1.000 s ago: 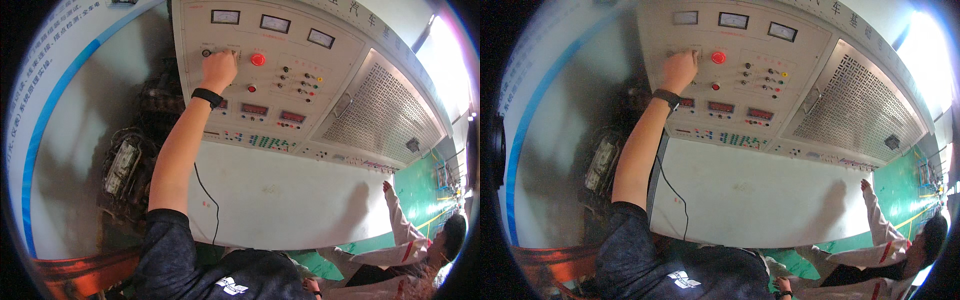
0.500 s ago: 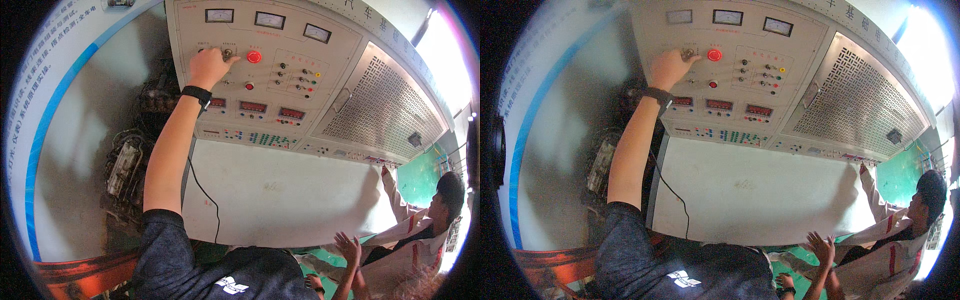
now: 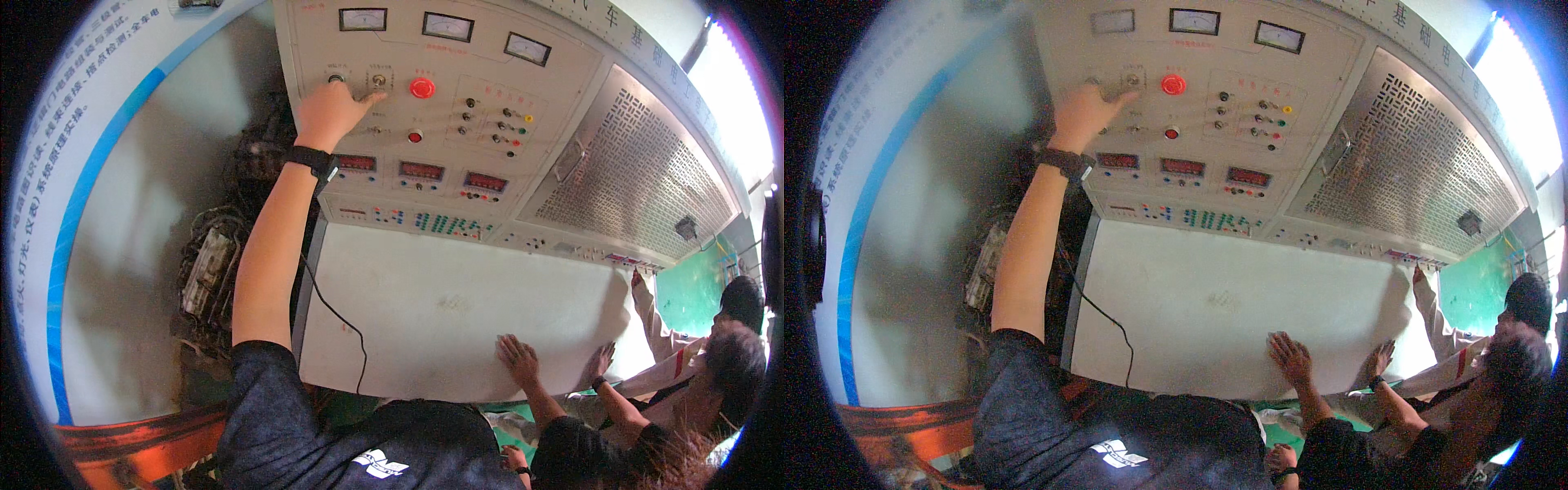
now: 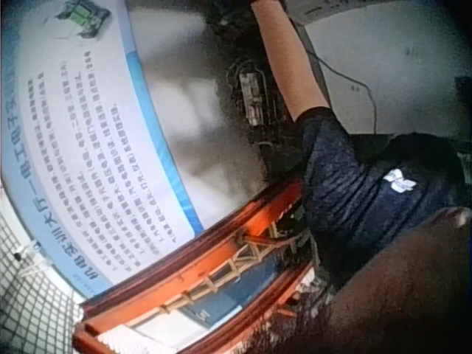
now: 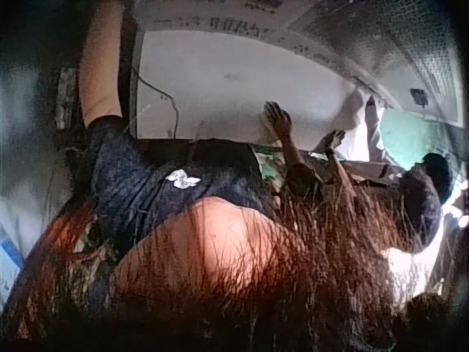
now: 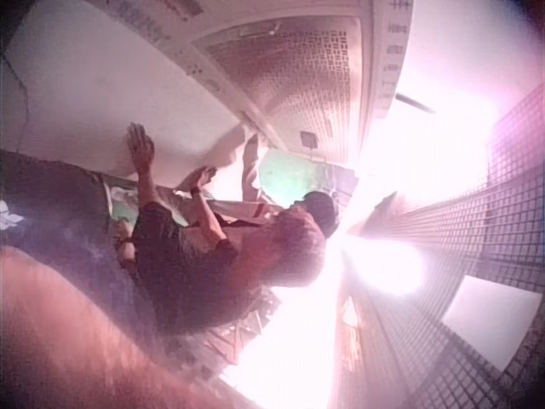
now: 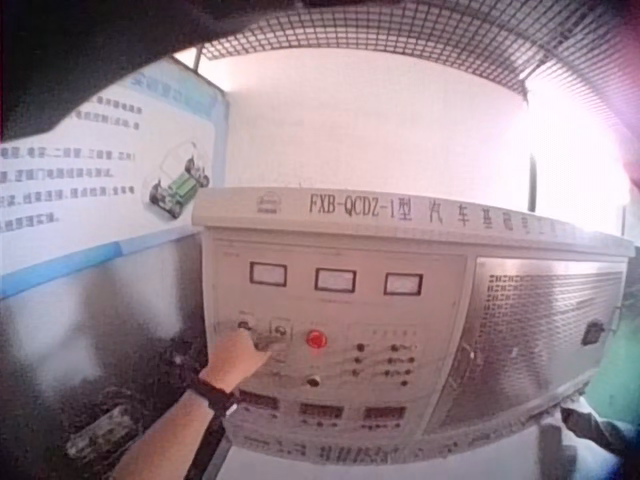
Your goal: The person removes a circuit board from an electrical panel, turns it over with both hands to look at it, and presses it back into place. The person then rotates several knobs and operates switches on the control board while other people stand nearby.
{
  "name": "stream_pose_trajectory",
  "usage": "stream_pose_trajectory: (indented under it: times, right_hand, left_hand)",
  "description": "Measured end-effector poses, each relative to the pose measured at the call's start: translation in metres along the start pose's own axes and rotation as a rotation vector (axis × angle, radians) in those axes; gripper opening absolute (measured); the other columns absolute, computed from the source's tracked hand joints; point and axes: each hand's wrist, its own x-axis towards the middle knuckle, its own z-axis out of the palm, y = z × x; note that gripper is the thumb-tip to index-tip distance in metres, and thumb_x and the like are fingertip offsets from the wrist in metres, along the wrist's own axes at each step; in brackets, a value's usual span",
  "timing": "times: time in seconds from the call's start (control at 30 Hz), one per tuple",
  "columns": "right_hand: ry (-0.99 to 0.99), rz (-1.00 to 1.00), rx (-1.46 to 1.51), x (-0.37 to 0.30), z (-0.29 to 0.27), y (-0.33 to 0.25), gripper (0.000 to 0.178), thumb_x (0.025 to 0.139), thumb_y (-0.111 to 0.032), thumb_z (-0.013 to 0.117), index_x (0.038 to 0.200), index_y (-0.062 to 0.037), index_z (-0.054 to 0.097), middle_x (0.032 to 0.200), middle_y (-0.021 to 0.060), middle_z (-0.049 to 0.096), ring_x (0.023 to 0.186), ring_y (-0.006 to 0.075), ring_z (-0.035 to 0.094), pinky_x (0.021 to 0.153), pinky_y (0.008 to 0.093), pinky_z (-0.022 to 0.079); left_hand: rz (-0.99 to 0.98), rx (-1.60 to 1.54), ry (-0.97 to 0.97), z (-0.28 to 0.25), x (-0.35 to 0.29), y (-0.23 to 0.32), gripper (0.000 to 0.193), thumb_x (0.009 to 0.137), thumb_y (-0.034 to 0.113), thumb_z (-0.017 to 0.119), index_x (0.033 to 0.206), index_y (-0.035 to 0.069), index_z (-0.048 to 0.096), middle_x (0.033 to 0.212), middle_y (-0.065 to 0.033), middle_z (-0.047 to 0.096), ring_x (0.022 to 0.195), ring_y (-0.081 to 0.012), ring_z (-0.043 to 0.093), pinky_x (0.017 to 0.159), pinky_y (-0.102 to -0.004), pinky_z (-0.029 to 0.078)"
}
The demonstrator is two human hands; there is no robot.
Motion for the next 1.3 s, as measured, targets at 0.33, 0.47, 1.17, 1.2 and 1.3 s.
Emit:
stream_pose_trajectory:
  times: [0.33, 0.47, 1.17, 1.2, 1.3]
  right_hand:
    - [-0.110, 0.013, 0.246, 0.008, -0.027, 0.008, 0.051, 0.096, -0.036, 0.037, 0.144, -0.0178, 0.030, 0.151, -0.0046, 0.026, 0.138, 0.0123, 0.024, 0.110, 0.0353, 0.020]
    - [-0.081, -0.028, 0.126, 0.003, -0.003, 0.004, 0.052, 0.093, -0.035, 0.046, 0.141, -0.0181, 0.034, 0.147, 0.0003, 0.030, 0.135, 0.0180, 0.028, 0.107, 0.0387, 0.025]
    - [-0.217, 0.650, 1.239, -0.053, -0.108, -0.078, 0.027, 0.087, -0.028, 0.057, 0.103, -0.0058, 0.059, 0.093, 0.0160, 0.065, 0.087, 0.0336, 0.062, 0.075, 0.0415, 0.048]
    - [-0.150, 0.574, 1.263, -0.041, -0.108, -0.077, 0.027, 0.087, -0.027, 0.057, 0.104, -0.0056, 0.059, 0.093, 0.0156, 0.065, 0.087, 0.0334, 0.062, 0.074, 0.0414, 0.049]
    - [-0.106, 0.462, 1.243, -0.009, -0.124, -0.068, 0.025, 0.087, -0.023, 0.057, 0.104, -0.0056, 0.059, 0.092, 0.0147, 0.065, 0.085, 0.0312, 0.062, 0.073, 0.0395, 0.049]
  left_hand:
    - [0.193, -0.013, 0.137, 0.019, 0.027, 0.025, 0.054, 0.093, 0.043, 0.046, 0.074, -0.003, 0.067, 0.069, -0.0207, 0.064, 0.064, -0.0365, 0.063, 0.057, -0.0430, 0.050]
    - [0.219, 0.114, 0.101, 0.014, 0.022, 0.030, 0.050, 0.094, 0.039, 0.045, 0.076, -0.003, 0.066, 0.071, -0.0213, 0.064, 0.066, -0.0367, 0.064, 0.058, -0.0438, 0.051]
    - [0.112, 0.174, -0.061, 0.037, 0.032, 0.034, 0.047, 0.093, 0.041, 0.043, 0.094, -0.002, 0.064, 0.093, -0.0231, 0.064, 0.087, -0.0413, 0.060, 0.072, -0.0493, 0.047]
    - [0.122, 0.175, -0.061, 0.037, 0.031, 0.036, 0.047, 0.093, 0.041, 0.043, 0.094, -0.002, 0.064, 0.093, -0.0231, 0.064, 0.087, -0.0413, 0.060, 0.072, -0.0493, 0.047]
    - [0.109, 0.228, -0.044, 0.036, 0.037, 0.040, 0.044, 0.092, 0.039, 0.045, 0.095, -0.001, 0.065, 0.095, -0.0238, 0.064, 0.090, -0.0416, 0.060, 0.075, -0.0504, 0.047]
